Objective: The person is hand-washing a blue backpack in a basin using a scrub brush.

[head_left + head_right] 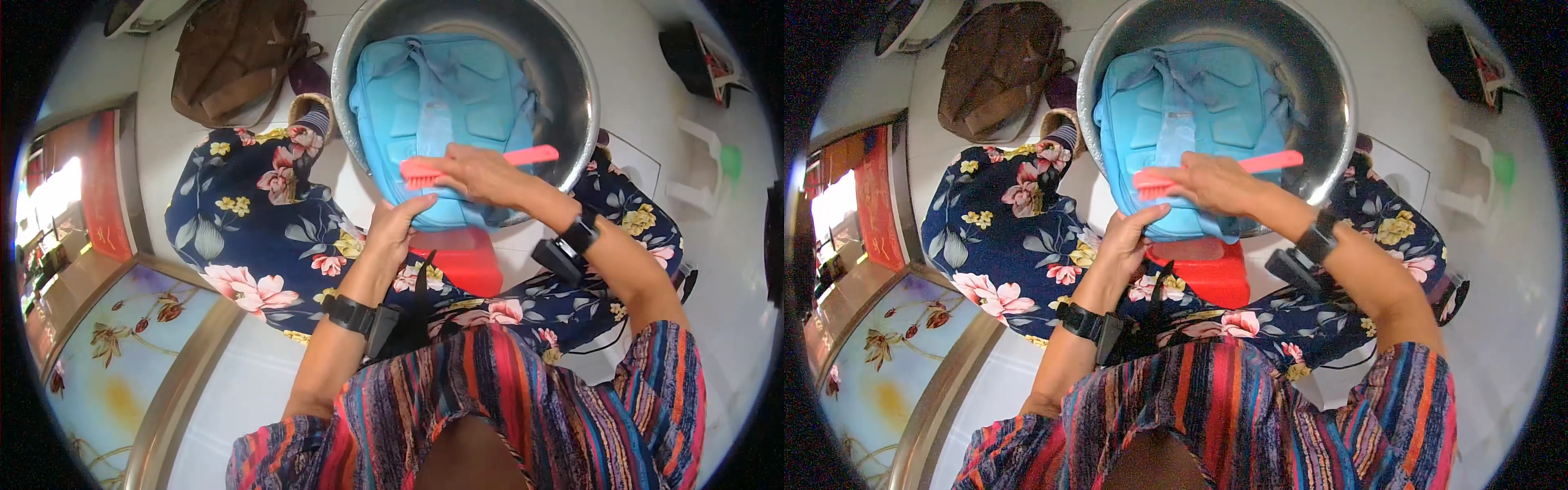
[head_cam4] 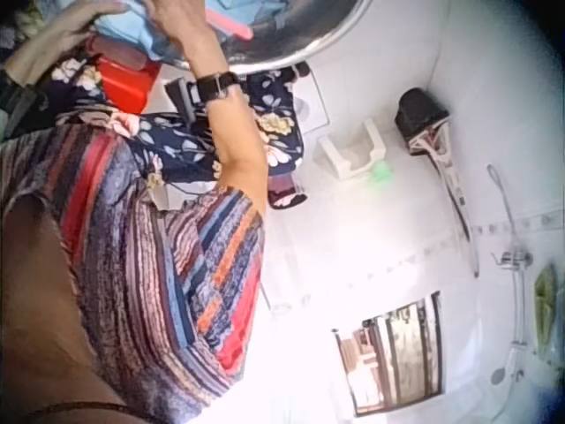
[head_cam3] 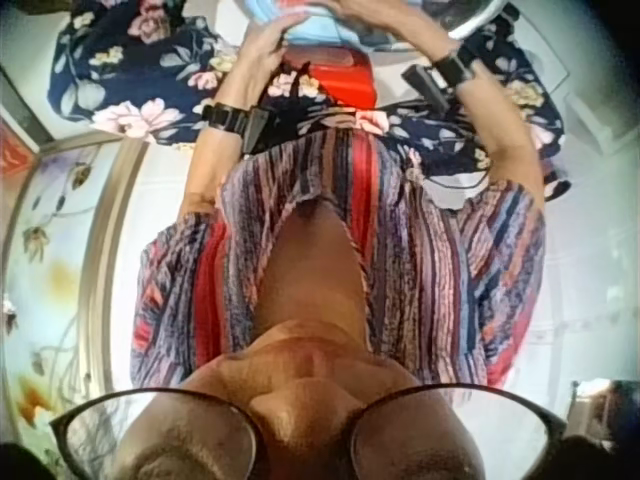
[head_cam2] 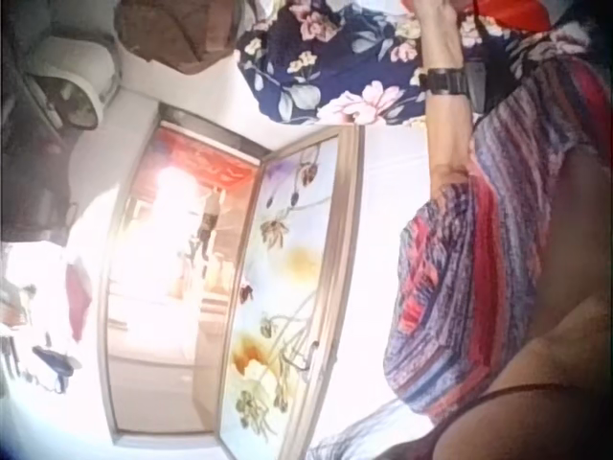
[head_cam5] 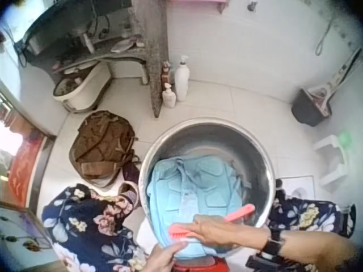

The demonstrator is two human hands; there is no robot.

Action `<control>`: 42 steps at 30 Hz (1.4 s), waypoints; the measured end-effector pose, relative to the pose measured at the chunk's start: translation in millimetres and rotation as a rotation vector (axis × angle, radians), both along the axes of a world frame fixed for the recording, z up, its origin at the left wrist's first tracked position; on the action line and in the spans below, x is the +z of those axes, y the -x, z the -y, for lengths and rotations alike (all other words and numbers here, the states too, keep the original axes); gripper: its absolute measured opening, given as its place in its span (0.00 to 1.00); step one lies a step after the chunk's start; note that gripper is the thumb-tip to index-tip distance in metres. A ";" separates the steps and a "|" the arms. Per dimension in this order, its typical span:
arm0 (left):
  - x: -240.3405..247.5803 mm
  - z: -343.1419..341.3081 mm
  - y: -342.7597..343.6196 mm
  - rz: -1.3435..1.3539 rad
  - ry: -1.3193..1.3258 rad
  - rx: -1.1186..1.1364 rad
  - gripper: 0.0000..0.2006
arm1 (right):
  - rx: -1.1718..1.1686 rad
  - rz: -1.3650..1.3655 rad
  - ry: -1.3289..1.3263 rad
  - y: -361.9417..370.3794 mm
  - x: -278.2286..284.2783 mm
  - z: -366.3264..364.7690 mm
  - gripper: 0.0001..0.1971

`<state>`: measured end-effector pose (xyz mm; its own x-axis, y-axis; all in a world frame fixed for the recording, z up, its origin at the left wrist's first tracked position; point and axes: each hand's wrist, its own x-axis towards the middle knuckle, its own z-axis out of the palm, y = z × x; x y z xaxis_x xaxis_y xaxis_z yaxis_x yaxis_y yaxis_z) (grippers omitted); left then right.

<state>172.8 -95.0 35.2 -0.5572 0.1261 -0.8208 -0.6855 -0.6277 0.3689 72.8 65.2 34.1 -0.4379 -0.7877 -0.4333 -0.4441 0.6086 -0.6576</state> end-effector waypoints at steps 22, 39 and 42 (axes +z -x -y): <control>-7.6 -8.8 10.9 0.057 0.005 -0.040 0.21 | -0.143 0.059 -0.323 35.1 -34.1 10.7 0.19; -15.0 -7.7 0.8 -0.025 -0.031 0.043 0.21 | -0.075 0.071 -0.110 10.2 -33.4 -1.1 0.21; -17.9 -11.2 -0.1 -0.053 -0.001 0.001 0.21 | -0.006 0.072 -0.179 12.0 -19.2 -13.3 0.20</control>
<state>172.9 -83.8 17.3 -0.5997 0.1262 -0.7902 -0.6643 -0.6290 0.4037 60.7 78.5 14.9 -0.4057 -0.6925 -0.5965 -0.3958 0.7214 -0.5683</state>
